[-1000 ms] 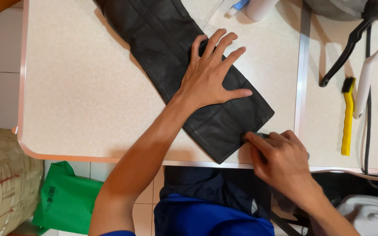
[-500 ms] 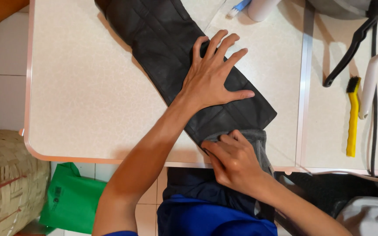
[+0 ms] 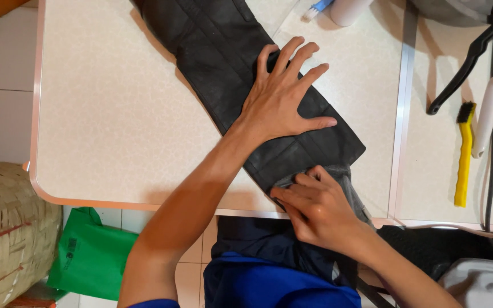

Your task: A person is cleaning a black leather boot with a cloth and then using a needle and thread to repair the zipper area on a workbench.

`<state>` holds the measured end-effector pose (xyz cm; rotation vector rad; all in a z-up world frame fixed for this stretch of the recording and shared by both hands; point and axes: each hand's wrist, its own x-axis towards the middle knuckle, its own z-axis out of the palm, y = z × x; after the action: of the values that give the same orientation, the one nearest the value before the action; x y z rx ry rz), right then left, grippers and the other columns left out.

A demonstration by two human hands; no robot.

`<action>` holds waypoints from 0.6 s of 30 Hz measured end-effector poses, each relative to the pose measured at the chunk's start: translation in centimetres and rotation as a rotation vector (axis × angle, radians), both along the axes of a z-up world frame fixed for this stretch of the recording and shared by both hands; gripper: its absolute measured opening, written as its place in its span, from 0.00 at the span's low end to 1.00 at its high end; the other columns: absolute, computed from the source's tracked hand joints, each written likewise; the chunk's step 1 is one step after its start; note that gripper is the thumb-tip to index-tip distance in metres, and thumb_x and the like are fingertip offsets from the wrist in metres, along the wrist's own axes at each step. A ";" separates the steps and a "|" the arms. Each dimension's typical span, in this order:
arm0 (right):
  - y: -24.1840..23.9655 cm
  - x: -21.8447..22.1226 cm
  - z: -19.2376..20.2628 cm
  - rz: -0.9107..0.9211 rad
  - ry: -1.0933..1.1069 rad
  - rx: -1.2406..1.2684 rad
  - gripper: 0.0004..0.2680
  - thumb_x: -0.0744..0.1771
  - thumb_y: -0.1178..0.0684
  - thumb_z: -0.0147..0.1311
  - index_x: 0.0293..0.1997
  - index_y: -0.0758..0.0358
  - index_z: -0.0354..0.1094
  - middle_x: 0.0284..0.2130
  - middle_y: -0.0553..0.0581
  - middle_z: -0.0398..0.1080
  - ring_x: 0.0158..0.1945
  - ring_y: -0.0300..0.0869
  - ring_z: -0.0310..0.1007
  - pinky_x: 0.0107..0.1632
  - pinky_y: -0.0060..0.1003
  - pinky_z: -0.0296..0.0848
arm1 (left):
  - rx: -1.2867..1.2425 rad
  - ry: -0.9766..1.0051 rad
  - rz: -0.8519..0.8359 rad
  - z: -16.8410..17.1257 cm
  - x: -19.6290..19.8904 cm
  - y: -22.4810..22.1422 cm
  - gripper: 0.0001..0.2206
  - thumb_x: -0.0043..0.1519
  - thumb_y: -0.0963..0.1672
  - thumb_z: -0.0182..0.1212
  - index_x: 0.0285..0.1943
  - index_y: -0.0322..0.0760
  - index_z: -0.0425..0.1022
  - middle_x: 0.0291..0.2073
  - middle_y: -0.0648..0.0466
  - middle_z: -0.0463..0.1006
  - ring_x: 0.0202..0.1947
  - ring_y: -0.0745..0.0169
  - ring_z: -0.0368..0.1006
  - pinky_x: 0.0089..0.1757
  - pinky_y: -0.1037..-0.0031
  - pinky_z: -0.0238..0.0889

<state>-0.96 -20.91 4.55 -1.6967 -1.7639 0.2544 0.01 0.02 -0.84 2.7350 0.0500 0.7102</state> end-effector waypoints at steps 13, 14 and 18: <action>-1.5 0.3 0.9 0.009 -0.074 0.036 0.06 0.68 0.65 0.48 0.41 0.65 0.74 0.20 0.52 0.56 0.27 0.46 0.55 0.35 0.42 0.50 | 0.027 -0.018 -0.019 0.2 0.0 0.0 0.37 0.60 0.67 0.60 0.62 0.39 0.75 0.66 0.45 0.62 0.70 0.43 0.52 0.61 0.40 0.47; -2.7 1.1 1.4 0.018 0.055 -0.045 0.04 0.67 0.61 0.54 0.40 0.65 0.76 0.24 0.52 0.68 0.26 0.45 0.62 0.38 0.40 0.57 | 0.022 -0.024 -0.018 0.3 0.0 -0.1 0.36 0.60 0.67 0.61 0.61 0.39 0.75 0.65 0.45 0.63 0.70 0.43 0.52 0.61 0.41 0.47; -6.3 4.7 1.2 -0.384 0.349 -0.174 0.05 0.65 0.58 0.61 0.41 0.63 0.79 0.36 0.54 0.82 0.36 0.41 0.81 0.44 0.33 0.76 | 0.011 -0.016 -0.016 0.8 -0.1 -0.4 0.35 0.60 0.66 0.62 0.60 0.38 0.75 0.64 0.45 0.64 0.69 0.43 0.53 0.61 0.42 0.47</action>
<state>3.69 -27.20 5.78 -1.9369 -1.1668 0.5078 -0.11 -0.42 -0.08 2.7371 0.0204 0.7305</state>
